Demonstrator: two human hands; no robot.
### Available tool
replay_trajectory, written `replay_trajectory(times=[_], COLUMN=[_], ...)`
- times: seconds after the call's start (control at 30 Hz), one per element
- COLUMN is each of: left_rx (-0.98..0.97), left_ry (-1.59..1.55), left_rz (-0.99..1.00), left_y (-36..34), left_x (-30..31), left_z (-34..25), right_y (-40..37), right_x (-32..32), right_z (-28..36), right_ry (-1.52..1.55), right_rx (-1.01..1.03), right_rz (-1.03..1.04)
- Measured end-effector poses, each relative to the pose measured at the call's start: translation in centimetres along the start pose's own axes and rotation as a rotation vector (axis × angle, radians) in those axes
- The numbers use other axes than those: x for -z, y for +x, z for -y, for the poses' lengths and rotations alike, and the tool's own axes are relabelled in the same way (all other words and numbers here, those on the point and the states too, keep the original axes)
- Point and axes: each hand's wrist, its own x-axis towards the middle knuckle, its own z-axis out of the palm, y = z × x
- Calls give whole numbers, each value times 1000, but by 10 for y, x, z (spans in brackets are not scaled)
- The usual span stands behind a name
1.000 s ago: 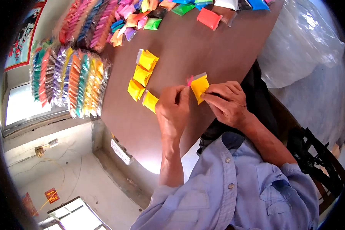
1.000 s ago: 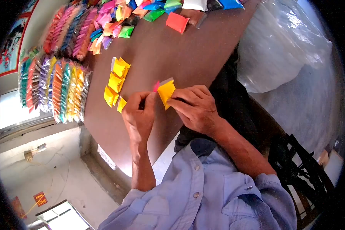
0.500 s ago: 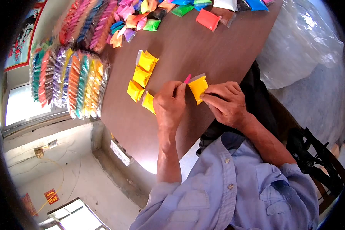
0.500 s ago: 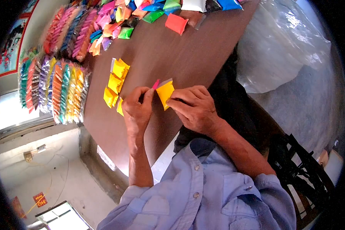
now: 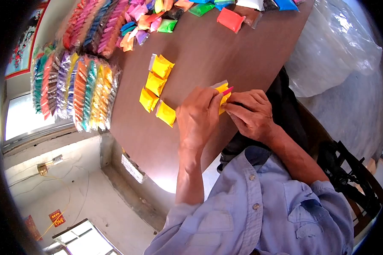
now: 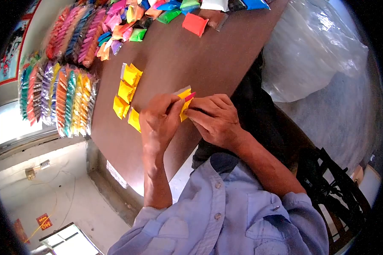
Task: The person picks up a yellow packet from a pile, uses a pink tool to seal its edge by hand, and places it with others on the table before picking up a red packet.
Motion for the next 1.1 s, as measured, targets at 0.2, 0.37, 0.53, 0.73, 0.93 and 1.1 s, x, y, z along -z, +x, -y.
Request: replay_trajectory(times=[0.2, 0.37, 0.53, 0.73, 0.93, 1.1], left_rx=[-26, 15, 25, 52, 18, 56], left_ry=[21, -42, -54, -75, -24, -66], left_rz=[-1, -20, -72, -46, -22, -36], left_y=[24, 21, -4, -5, 15, 24], left_x=[-7, -2, 1, -3, -4, -7], left_z=[12, 7, -4, 2, 14, 25], right_y=[1, 1, -1, -5, -3, 1], right_x=[2, 3, -1, -4, -1, 5], right_z=[2, 2, -1, -1, 0, 2], right_ry=[1, -15, -14, -3, -9, -13], right_rx=[-10, 1, 5, -11, -25, 1], right_rz=[9, 7, -1, 7, 11, 26])
